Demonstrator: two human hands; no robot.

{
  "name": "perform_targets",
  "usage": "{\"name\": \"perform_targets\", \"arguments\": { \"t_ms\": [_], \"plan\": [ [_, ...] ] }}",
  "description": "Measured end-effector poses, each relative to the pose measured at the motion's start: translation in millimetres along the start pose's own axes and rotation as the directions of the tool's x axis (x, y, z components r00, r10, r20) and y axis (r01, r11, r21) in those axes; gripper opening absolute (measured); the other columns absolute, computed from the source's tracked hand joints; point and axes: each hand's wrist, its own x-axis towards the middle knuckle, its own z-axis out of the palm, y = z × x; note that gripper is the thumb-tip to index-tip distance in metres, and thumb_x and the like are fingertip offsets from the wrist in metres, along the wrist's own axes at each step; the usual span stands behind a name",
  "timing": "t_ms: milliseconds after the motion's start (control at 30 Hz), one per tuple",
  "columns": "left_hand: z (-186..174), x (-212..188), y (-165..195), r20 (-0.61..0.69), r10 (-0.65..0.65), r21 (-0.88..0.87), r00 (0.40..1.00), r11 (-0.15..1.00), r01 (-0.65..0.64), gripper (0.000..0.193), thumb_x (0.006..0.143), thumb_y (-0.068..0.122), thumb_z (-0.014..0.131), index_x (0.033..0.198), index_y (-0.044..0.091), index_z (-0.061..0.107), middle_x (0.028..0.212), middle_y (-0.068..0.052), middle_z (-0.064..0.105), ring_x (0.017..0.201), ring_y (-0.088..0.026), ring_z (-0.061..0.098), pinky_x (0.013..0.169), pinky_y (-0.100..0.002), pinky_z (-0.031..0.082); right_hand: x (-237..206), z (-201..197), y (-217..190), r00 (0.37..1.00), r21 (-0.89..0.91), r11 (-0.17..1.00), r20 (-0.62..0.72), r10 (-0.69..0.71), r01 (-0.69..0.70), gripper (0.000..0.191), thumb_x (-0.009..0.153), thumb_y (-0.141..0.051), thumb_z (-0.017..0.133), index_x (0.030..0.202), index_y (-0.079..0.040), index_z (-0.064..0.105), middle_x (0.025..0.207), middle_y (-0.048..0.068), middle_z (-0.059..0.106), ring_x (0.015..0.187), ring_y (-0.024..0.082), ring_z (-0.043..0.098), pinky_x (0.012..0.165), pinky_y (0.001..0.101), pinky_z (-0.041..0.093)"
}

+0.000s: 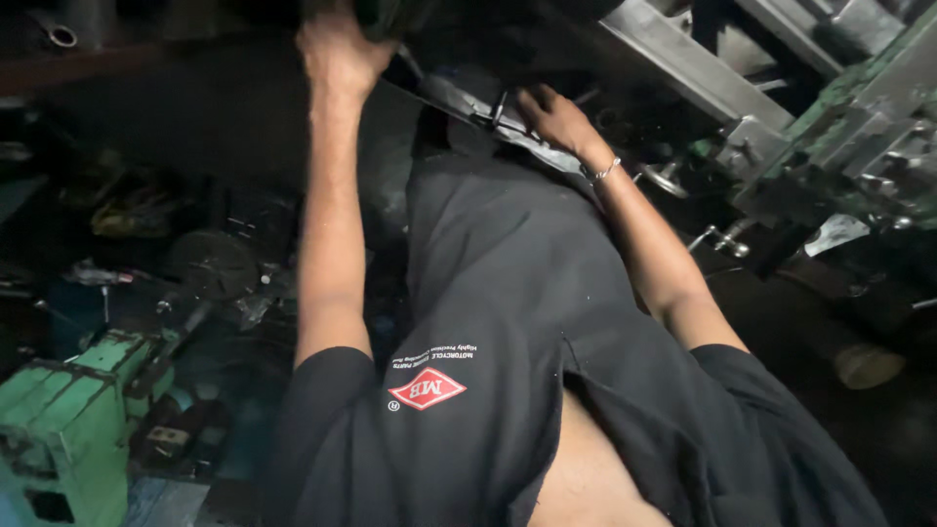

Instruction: The person operates a metal lathe, using a wrench to tighten the chuck and a file to smooth the rotating metal workpiece. They adjust the tool post and continue filing the workpiece while the lathe spins.

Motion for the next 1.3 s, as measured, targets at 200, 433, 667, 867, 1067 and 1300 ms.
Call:
{"name": "perform_targets", "arguments": {
  "t_ms": [200,433,667,867,1067,1300],
  "plan": [
    [2,-5,-13,-0.326,0.17,-0.111,0.93,0.97,-0.216,0.072,0.072,0.036,0.099,0.122,0.0,0.062,0.117,-0.024,0.064,0.11,-0.046,0.061,0.092,-0.054,0.052,6,19,-35,0.975,-0.079,0.982,-0.124,-0.183,0.174,0.049,0.104,-0.052,0.054,0.126,-0.009,0.065,0.11,0.022,0.073,0.109,0.043,0.067,0.091,0.0494,0.052],
    [1,-1,-19,-0.378,0.176,-0.28,0.909,0.914,-0.293,0.068,0.077,0.031,0.099,0.125,0.001,0.062,0.121,-0.023,0.063,0.112,-0.042,0.062,0.094,-0.051,0.054,13,31,-43,0.983,-0.298,0.937,0.031,-0.182,0.183,0.044,0.095,-0.045,0.062,0.119,-0.008,0.065,0.108,0.024,0.072,0.099,0.044,0.069,0.084,0.052,0.054],
    [-4,6,-20,-0.296,0.078,-0.351,0.952,0.918,-0.184,0.069,0.078,0.04,0.099,0.123,0.002,0.062,0.116,-0.023,0.065,0.106,-0.041,0.066,0.09,-0.051,0.055,63,36,-62,0.956,-0.348,0.93,-0.211,-0.202,0.119,0.04,0.107,-0.034,0.055,0.132,-0.003,0.055,0.112,0.027,0.069,0.104,0.044,0.068,0.088,0.0516,0.055],
    [-9,8,-20,-0.343,0.104,-0.287,0.934,0.935,-0.209,0.064,0.074,0.042,0.097,0.117,0.003,0.067,0.113,-0.021,0.068,0.105,-0.042,0.065,0.087,-0.05,0.056,94,36,-83,0.878,-0.413,0.829,-0.126,-0.462,0.377,0.061,0.096,-0.015,0.053,0.153,0.002,0.039,0.133,0.038,0.056,0.117,0.05,0.059,0.092,0.0515,0.051],
    [-2,8,-23,-0.3,0.074,-0.334,0.951,0.926,-0.177,0.07,0.081,0.053,0.096,0.119,0.004,0.065,0.113,-0.018,0.069,0.105,-0.038,0.067,0.088,-0.049,0.057,95,35,-82,0.884,-0.321,0.866,-0.141,-0.445,0.384,0.045,0.097,-0.013,0.059,0.139,0.004,0.05,0.118,0.027,0.06,0.101,0.036,0.06,0.081,0.0419,0.05],
    [-4,6,-21,-0.389,0.183,-0.181,0.903,0.946,-0.27,0.078,0.079,0.051,0.096,0.131,0.003,0.062,0.129,-0.024,0.062,0.119,-0.044,0.059,0.097,-0.052,0.052,44,8,-60,0.997,0.566,0.824,-0.081,0.017,0.032,0.022,0.1,-0.009,0.068,0.119,0.002,0.065,0.093,0.009,0.066,0.076,0.018,0.06,0.062,0.0337,0.05]
  ]
}}
